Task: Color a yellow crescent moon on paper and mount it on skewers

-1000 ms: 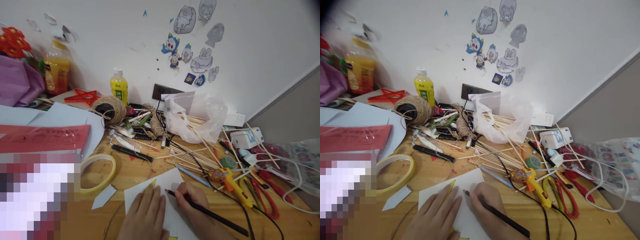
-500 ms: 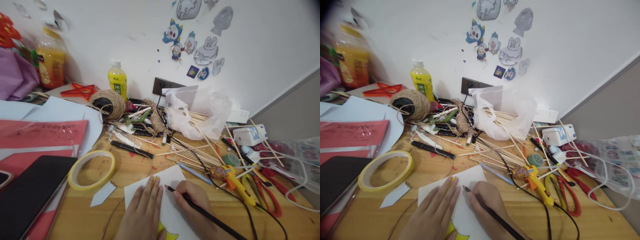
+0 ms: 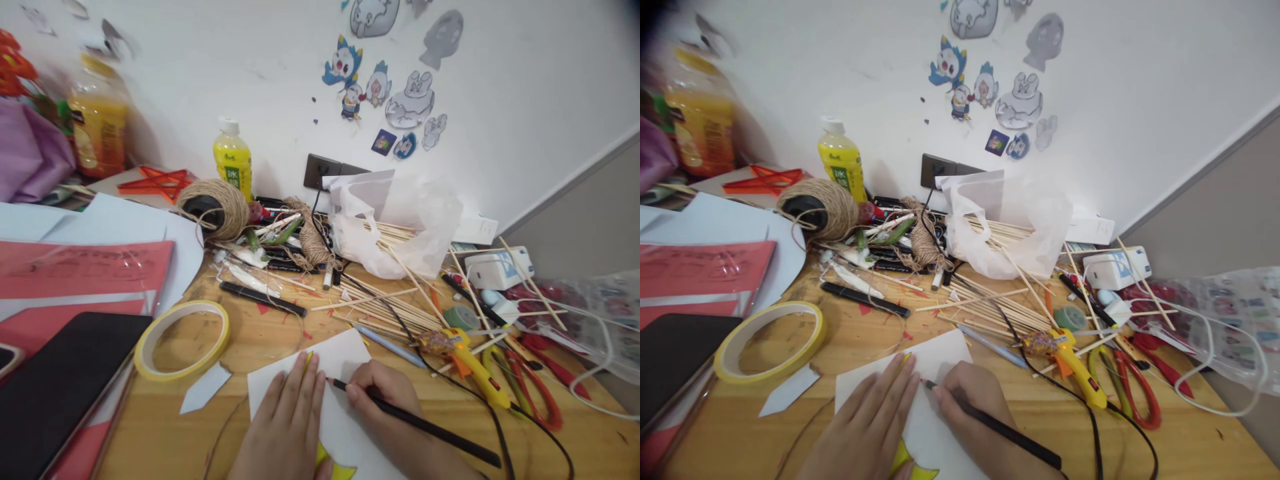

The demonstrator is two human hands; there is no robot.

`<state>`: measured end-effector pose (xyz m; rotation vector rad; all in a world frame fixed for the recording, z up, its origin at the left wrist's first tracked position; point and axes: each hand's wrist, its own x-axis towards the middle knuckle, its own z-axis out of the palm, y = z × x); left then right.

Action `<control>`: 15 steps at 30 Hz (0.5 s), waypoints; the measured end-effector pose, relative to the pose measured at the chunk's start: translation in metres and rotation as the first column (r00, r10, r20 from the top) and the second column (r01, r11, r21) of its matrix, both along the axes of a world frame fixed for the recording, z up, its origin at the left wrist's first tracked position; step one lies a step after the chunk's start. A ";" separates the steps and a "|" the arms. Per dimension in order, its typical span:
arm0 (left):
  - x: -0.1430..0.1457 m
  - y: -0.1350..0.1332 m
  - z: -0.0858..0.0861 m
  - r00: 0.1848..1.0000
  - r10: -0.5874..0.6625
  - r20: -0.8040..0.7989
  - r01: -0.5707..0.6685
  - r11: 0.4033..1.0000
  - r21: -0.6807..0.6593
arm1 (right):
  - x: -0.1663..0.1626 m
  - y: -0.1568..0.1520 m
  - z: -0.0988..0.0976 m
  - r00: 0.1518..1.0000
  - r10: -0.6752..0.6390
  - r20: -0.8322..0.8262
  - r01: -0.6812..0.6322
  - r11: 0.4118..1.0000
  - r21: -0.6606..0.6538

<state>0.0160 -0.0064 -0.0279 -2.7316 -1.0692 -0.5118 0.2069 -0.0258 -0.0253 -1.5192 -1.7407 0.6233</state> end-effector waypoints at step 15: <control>0.001 0.000 -0.003 1.000 0.001 0.028 -0.003 0.999 0.040 | 0.001 0.001 -0.001 0.994 -0.036 -0.101 0.029 0.997 -0.075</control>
